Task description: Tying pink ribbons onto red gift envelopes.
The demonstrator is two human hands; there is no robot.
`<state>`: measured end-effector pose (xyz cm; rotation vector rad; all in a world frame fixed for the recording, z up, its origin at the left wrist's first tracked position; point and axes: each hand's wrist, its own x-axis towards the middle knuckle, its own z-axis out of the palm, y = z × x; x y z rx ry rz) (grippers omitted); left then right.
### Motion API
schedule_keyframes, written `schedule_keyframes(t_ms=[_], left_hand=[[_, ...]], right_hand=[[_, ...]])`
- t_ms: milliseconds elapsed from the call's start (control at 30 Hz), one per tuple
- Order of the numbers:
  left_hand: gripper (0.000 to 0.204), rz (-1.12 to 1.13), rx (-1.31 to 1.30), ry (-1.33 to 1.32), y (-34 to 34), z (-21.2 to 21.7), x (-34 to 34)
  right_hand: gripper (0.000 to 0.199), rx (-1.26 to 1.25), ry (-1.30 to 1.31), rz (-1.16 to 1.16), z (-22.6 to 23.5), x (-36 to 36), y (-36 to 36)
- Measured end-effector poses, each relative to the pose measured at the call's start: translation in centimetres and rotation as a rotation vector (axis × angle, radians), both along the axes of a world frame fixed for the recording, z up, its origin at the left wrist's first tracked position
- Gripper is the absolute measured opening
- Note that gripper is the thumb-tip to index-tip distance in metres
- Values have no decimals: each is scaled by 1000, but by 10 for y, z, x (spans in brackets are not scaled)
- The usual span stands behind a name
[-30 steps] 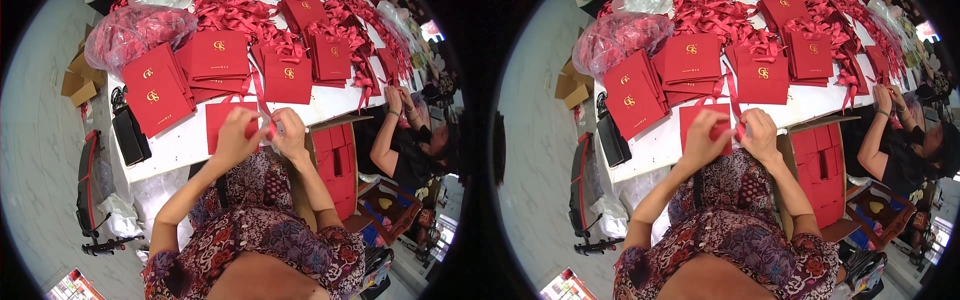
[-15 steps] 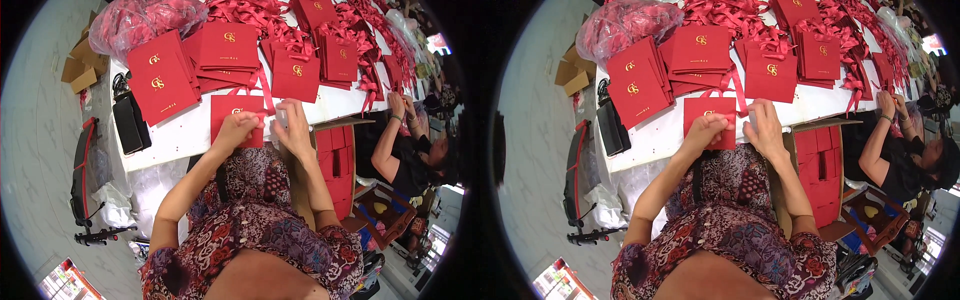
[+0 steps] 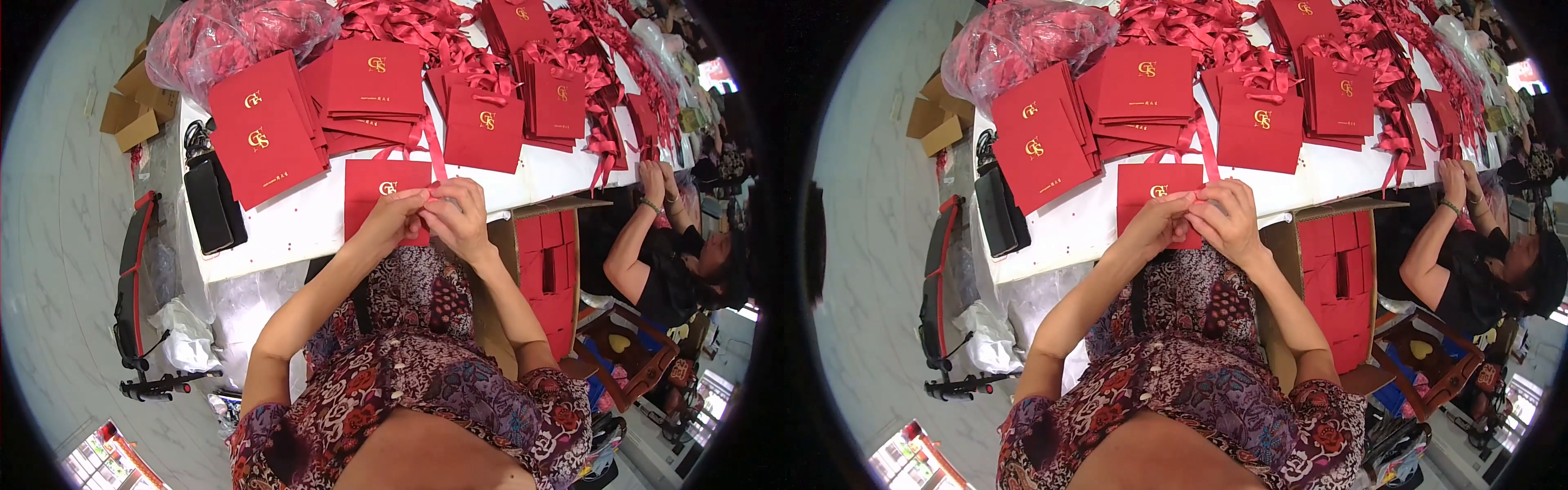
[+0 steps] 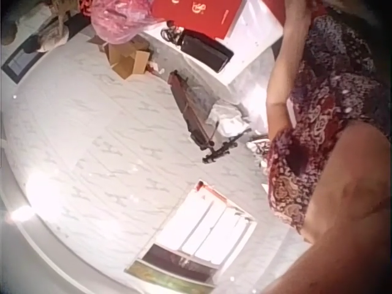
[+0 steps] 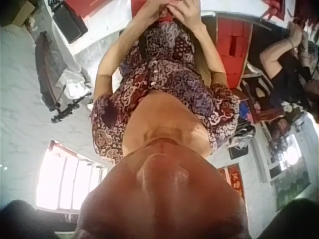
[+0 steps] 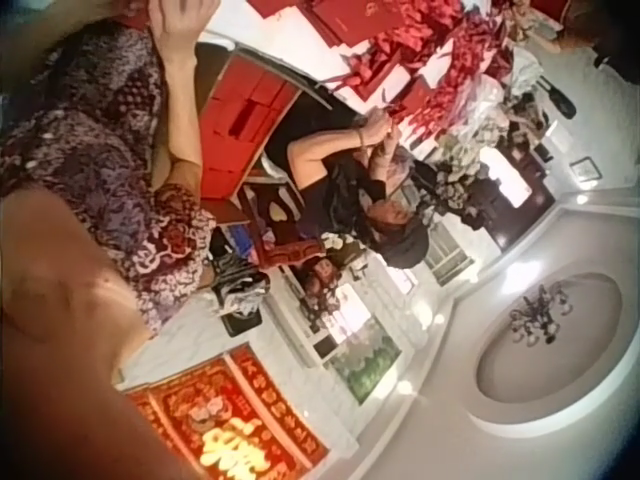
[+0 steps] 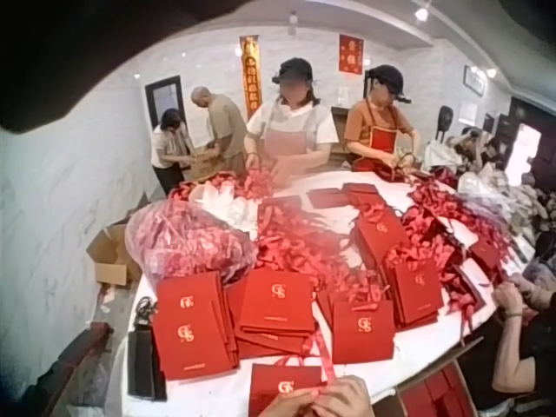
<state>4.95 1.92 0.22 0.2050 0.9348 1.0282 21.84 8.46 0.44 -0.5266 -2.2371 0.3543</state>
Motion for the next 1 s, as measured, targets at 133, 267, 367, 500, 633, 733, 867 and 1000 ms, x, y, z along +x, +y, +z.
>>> schedule_keyframes(t_ms=[133,267,367,500,633,733,867,1000], left_hand=[[20,-52,187,254,-1,-5,5],[35,112,741,1735,3,6,-8],[51,70,712,1897,8,5,-20],[52,-23,739,1938,13,9,-25],[46,18,815,1917,15,15,-25],[35,5,861,1861,16,15,-25],[25,4,828,1815,15,8,-23],[19,68,832,1834,15,2,-13]], right_hand=[[22,-70,136,40,-3,-1,0],[21,-350,290,-16,6,5,-5],[14,-381,153,-65,15,1,2],[8,-434,24,-137,4,-17,5],[10,-441,-27,-199,-10,-28,10],[12,-575,-50,-232,-6,-34,9],[15,-860,-51,-241,-10,-35,16],[15,-777,-106,-285,-3,-39,13]])
